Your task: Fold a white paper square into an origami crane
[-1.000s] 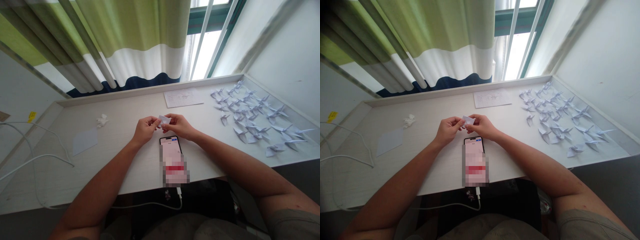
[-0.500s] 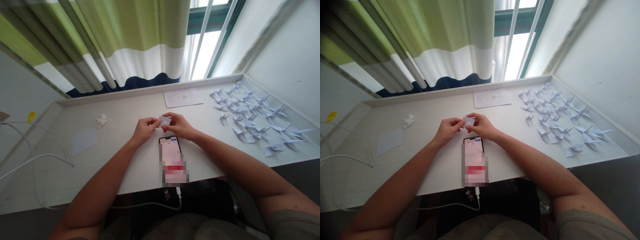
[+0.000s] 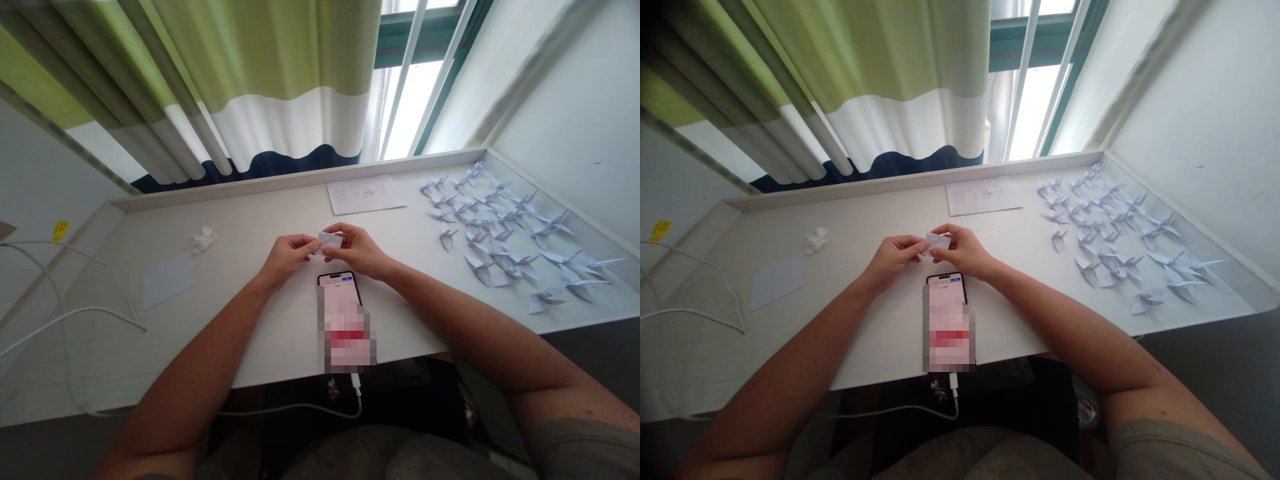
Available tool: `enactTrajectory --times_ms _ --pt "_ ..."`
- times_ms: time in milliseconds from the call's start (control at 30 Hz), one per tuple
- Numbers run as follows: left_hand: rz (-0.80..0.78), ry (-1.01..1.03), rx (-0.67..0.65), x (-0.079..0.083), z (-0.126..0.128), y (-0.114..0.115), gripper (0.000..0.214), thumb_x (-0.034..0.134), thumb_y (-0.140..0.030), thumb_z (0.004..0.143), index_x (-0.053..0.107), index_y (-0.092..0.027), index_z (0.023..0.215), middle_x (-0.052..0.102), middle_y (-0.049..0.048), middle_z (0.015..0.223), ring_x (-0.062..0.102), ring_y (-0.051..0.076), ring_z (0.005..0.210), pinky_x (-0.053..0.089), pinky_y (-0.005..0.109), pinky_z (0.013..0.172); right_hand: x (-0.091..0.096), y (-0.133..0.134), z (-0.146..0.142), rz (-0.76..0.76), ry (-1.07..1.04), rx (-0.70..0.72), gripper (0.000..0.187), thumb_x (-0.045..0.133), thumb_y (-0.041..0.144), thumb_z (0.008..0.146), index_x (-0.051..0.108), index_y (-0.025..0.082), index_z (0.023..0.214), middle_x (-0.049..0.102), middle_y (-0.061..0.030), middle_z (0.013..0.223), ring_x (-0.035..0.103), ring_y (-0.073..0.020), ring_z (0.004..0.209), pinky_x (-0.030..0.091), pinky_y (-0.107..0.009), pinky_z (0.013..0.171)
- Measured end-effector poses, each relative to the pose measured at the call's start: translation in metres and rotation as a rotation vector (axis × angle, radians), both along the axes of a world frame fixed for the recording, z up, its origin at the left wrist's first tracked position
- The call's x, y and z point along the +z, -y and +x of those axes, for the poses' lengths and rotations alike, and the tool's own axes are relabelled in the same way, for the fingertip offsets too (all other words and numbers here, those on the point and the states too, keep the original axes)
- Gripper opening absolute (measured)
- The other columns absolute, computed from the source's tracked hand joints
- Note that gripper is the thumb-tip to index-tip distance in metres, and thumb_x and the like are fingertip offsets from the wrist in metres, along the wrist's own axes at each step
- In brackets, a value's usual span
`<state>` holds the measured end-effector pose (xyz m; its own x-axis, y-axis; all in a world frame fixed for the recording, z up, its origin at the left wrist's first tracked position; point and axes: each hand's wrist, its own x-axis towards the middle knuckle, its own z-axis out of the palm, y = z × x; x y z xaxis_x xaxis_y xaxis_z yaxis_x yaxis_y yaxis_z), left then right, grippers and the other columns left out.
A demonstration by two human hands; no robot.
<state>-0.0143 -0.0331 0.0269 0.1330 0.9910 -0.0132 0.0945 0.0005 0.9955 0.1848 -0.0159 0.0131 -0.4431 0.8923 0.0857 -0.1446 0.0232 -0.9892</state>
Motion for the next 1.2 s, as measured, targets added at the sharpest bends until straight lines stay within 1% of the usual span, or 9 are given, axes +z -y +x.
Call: enactTrajectory --times_ms 67,133,333,500,600,667,833,1000,1200 --pt "-0.013 0.021 -0.018 -0.0001 -0.0025 -0.0014 0.042 0.082 -0.061 0.078 0.083 -0.019 0.078 0.079 0.0082 0.082 0.066 0.019 0.076 0.051 0.029 0.067 0.0010 0.0001 0.0005 0.003 -0.002 -0.003 0.042 0.091 0.030 0.073 0.066 0.020 0.106 0.079 -0.0014 0.087 0.075 -0.0164 0.071 0.064 -0.035 0.074" --pt "-0.015 0.030 -0.027 0.0004 -0.0042 -0.0019 0.044 0.077 -0.061 0.082 0.082 -0.018 0.076 0.078 0.0090 0.083 0.067 0.019 0.078 0.052 0.030 0.068 0.0020 0.0004 0.0008 0.006 0.000 0.001 0.042 0.090 0.029 0.074 0.066 0.019 0.107 0.078 -0.0013 0.086 0.074 -0.0165 0.071 0.064 -0.036 0.075" --pt "0.081 -0.061 -0.031 0.0022 -0.0037 -0.0002 0.027 0.082 -0.045 0.078 0.082 -0.018 0.078 0.075 0.0043 0.075 0.061 0.016 0.071 0.050 0.028 0.068 0.0029 0.0009 0.0013 0.021 -0.006 0.011 0.043 0.090 0.031 0.074 0.066 0.020 0.107 0.078 -0.0016 0.087 0.074 -0.0169 0.072 0.064 -0.036 0.075" --pt "0.131 -0.110 -0.088 -0.0007 -0.0053 -0.0012 0.027 0.078 -0.044 0.081 0.080 -0.017 0.081 0.074 0.0040 0.076 0.060 0.014 0.069 0.049 0.028 0.068 0.0022 0.0013 0.0021 0.020 0.006 0.011 0.043 0.090 0.031 0.074 0.066 0.020 0.108 0.078 -0.0015 0.087 0.074 -0.0161 0.072 0.064 -0.035 0.074" --pt "0.151 -0.122 -0.118 -0.0015 -0.0064 -0.0018 0.024 0.076 -0.040 0.082 0.080 -0.017 0.086 0.075 0.0040 0.080 0.061 0.014 0.069 0.049 0.028 0.068 0.0022 0.0012 0.0026 0.029 0.013 0.015 0.044 0.090 0.033 0.075 0.066 0.020 0.109 0.077 -0.0009 0.086 0.074 -0.0167 0.073 0.065 -0.037 0.076" --pt "0.154 -0.129 -0.119 -0.0005 -0.0066 -0.0016 0.022 0.075 -0.037 0.081 0.081 -0.017 0.089 0.076 0.0044 0.081 0.063 0.015 0.070 0.050 0.028 0.069 0.0023 0.0007 0.0029 0.034 0.012 0.014 0.044 0.091 0.034 0.075 0.066 0.020 0.108 0.077 -0.0009 0.086 0.074 -0.0171 0.073 0.065 -0.038 0.077" --pt "0.149 -0.138 -0.084 0.0041 -0.0059 0.0001 0.027 0.064 -0.038 0.087 0.080 -0.017 0.083 0.077 0.0068 0.083 0.067 0.018 0.076 0.054 0.031 0.074 0.0015 -0.0011 0.0029 0.026 -0.001 0.010 0.046 0.092 0.034 0.073 0.066 0.020 0.109 0.078 -0.0010 0.086 0.075 -0.0171 0.071 0.064 -0.037 0.075" --pt "0.151 -0.134 -0.093 0.0005 -0.0036 0.0002 0.027 0.076 -0.045 0.083 0.078 -0.017 0.084 0.077 0.0054 0.080 0.066 0.017 0.072 0.052 0.030 0.071 0.0007 -0.0011 0.0025 0.018 -0.017 0.021 0.047 0.092 0.035 0.074 0.065 0.020 0.109 0.078 -0.0021 0.089 0.075 -0.0170 0.073 0.064 -0.036 0.075" --pt "0.168 -0.121 -0.130 0.0000 -0.0023 0.0007 0.032 0.077 -0.050 0.084 0.077 -0.018 0.084 0.076 0.0054 0.078 0.070 0.018 0.074 0.055 0.030 0.073 0.0013 -0.0002 0.0006 0.006 -0.049 0.021 0.050 0.095 0.039 0.071 0.066 0.020 0.107 0.079 -0.0022 0.089 0.077 -0.0185 0.077 0.065 -0.037 0.077"
